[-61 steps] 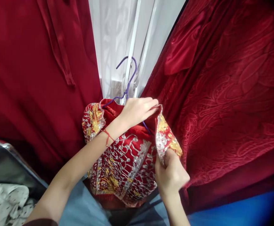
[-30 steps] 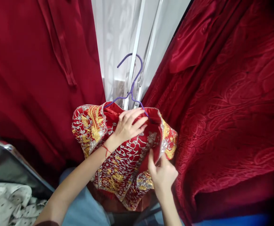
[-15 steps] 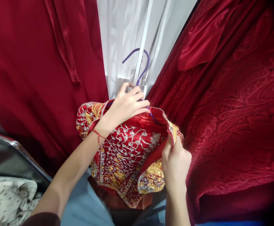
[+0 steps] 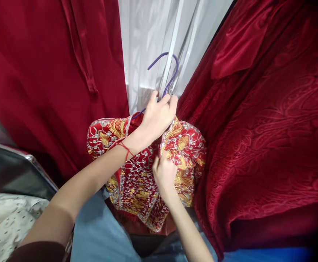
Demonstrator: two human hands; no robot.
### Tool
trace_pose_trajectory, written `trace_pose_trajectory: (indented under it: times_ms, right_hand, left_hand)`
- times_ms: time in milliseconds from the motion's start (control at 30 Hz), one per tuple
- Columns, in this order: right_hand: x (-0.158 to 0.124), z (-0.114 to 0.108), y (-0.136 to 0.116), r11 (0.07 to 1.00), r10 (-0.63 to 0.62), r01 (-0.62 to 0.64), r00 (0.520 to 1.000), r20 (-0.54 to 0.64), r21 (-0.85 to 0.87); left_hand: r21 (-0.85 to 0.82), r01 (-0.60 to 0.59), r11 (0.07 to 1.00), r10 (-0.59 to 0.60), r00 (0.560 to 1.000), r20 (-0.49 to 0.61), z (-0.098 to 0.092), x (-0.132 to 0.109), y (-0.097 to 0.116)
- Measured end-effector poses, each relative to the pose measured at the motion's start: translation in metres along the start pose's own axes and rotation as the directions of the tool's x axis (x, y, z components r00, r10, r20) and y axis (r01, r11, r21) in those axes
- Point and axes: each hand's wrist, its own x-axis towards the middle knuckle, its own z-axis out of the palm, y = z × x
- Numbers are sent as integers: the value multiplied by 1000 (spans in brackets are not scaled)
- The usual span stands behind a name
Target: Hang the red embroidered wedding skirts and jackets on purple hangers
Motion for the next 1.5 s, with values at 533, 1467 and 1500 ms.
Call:
trace_pose_trajectory:
  times_ms: [533, 1467, 1500]
  right_hand:
    - [-97, 82, 88, 989, 147, -148, 978, -146, 4]
    - [37, -35, 178, 929, -171, 218, 969, -176, 297]
    - [34, -27, 180, 923, -130, 178, 979, -159, 340]
  left_hand:
    - [6, 338, 941, -308, 864, -399, -6, -151, 52]
    - [-310, 172, -935, -327, -84, 941, 212, -338, 221]
    - [-294, 116, -949, -307, -112, 945, 216, -337, 232]
